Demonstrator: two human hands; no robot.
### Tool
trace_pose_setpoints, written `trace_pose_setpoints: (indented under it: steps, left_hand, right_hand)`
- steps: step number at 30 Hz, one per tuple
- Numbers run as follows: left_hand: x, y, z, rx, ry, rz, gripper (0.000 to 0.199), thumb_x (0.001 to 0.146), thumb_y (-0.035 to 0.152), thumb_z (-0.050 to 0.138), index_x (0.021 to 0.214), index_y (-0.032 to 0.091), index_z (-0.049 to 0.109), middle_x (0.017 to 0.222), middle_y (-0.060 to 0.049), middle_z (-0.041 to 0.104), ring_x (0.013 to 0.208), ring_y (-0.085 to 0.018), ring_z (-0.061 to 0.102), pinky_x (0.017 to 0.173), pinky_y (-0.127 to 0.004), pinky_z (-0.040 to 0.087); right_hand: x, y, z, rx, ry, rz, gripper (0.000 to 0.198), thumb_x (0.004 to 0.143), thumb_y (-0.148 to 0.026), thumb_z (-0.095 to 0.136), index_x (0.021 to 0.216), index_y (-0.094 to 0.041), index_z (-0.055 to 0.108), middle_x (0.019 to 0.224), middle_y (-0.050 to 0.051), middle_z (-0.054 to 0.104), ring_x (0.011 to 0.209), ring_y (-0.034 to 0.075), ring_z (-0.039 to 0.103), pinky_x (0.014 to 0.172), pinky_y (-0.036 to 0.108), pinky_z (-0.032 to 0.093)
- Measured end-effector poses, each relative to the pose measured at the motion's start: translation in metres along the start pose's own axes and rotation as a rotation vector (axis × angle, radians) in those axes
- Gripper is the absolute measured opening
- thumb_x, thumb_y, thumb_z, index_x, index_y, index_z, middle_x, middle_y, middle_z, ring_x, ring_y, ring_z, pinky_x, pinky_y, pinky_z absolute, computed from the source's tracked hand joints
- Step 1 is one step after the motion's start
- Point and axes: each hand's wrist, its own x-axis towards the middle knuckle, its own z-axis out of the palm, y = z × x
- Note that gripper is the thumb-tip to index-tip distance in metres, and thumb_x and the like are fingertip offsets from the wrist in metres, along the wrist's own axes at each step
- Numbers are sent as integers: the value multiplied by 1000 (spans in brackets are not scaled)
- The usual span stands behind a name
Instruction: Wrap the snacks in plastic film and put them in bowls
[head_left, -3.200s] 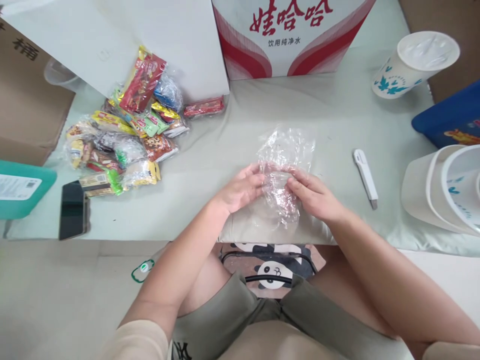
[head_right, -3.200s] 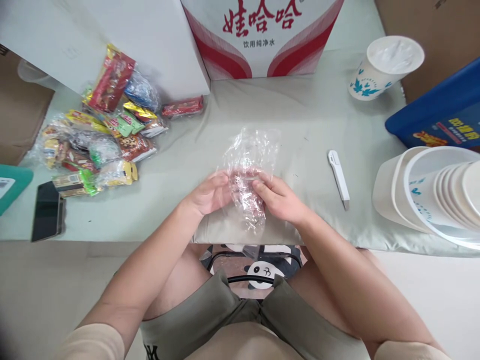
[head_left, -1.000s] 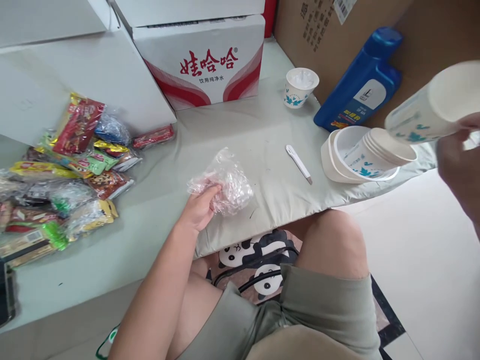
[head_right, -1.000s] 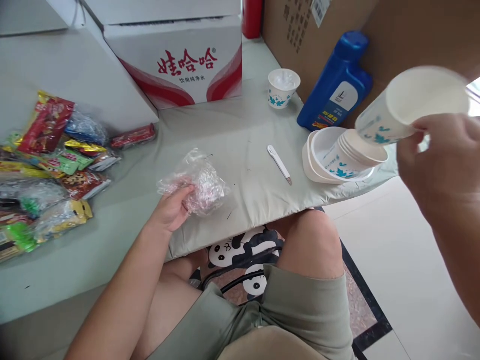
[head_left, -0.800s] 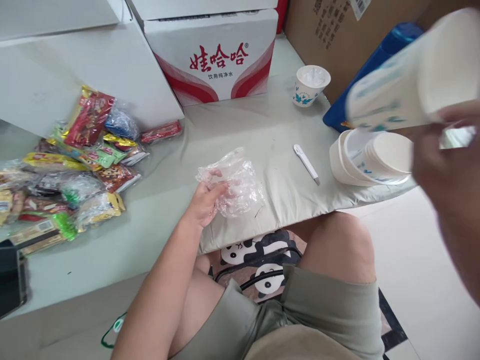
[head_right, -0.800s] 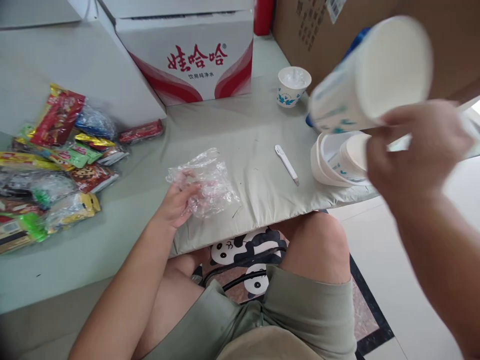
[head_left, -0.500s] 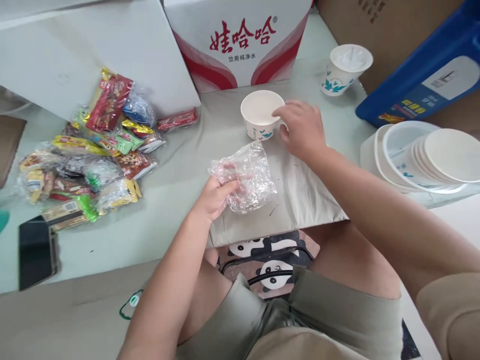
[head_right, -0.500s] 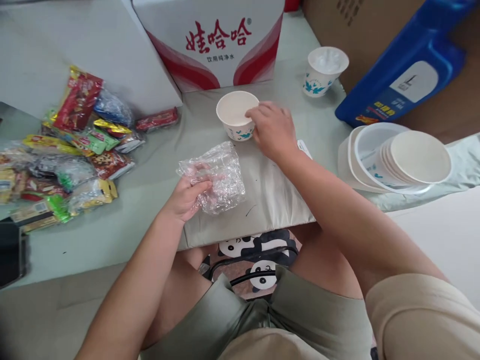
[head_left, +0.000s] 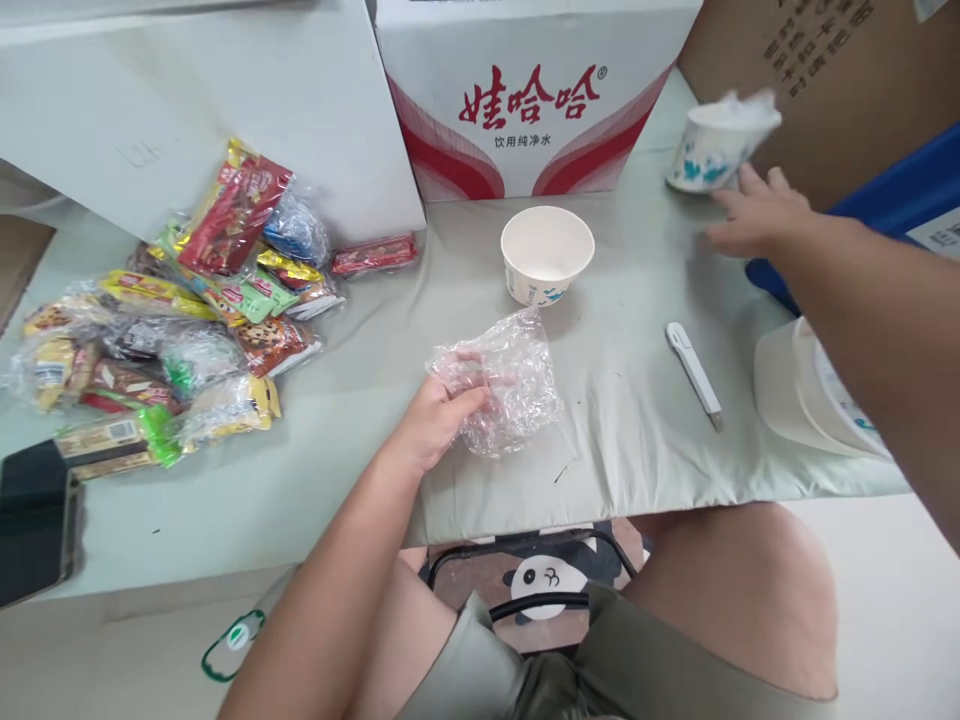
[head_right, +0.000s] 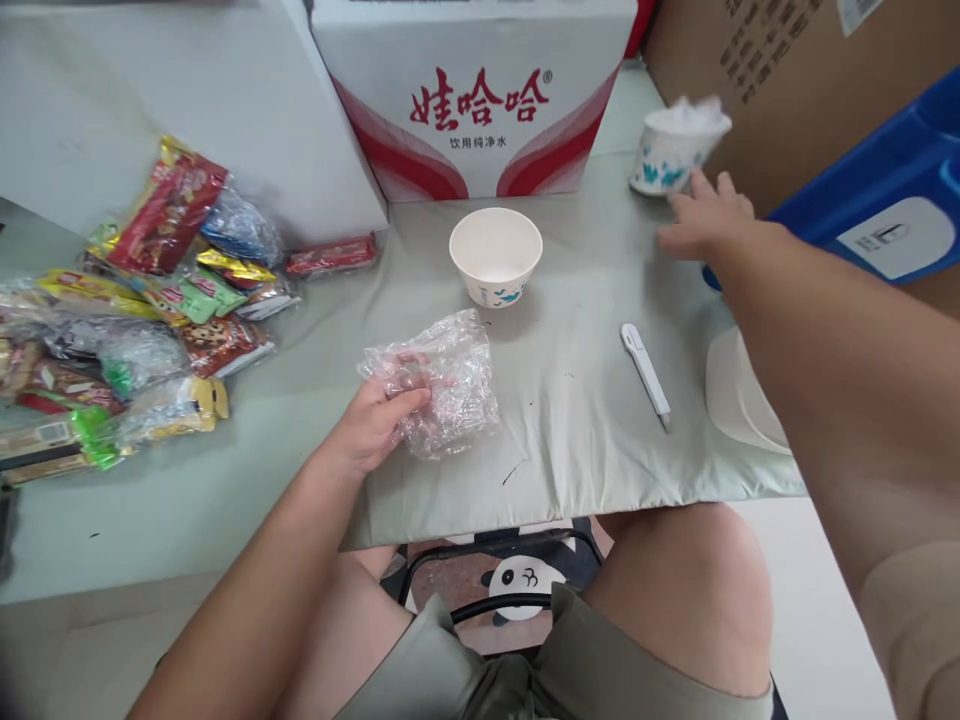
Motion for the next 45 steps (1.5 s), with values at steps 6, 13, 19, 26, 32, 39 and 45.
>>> trace_pose_setpoints:
  steps: [6,13,19,26,32,39,45]
  left_hand:
    - [4,0,0,15,1,7,50,65,24,83,106,23,54,95,-3,80,65,-17,70,51,-26,54]
    - [2,-11,2,130,-144,106,37,70,25,84,100,20,64,93,-3,78,71,-16,71,57,-26,56]
    - [-1,-12,-2,300,-78,143,25,75,35,83,87,18,69,72,0,72,62,-14,67,60,-26,54]
    - [-6,-2,-1,132,-117,163,36,64,43,93,79,19,69,63,1,66,51,-14,61,51,-28,50]
    - [1,-3,-7,89,-102,174,44,77,59,68,68,16,74,67,-6,68,60,-17,61,55,-29,48]
    - [-1,-4,-1,93,-148,114,34,61,24,87,88,20,67,79,3,63,63,-9,55,61,-24,44]
    - [6,-18,20,-82,-129,157,57,56,33,97,95,24,55,103,3,65,77,-10,61,71,-24,49]
  right_hand:
    - [-35,-92,-8,219,-26,262,24,88,-41,70,87,-17,65,132,18,67,143,40,49,121,70,27]
    - [-168,-231,41,1031,-348,225,52,80,-44,77,124,-23,61,113,10,75,99,24,72,83,38,60]
    - [-178,-236,55,1065,-410,226,17,82,-37,68,80,-21,63,72,0,66,67,15,59,63,30,46]
    - [-182,-237,58,1375,-341,302,14,78,-35,69,87,-25,65,63,-4,55,54,12,46,54,28,37]
    - [-180,-235,61,1409,-336,374,30,77,-50,62,66,-23,64,63,3,56,56,15,47,53,31,36]
    - [-184,-243,60,1471,-354,490,52,65,-35,87,105,-29,54,68,-7,56,56,12,49,55,26,41]
    - [-182,-257,64,1613,-432,451,50,67,-42,83,105,-28,54,83,-2,60,69,15,58,64,30,50]
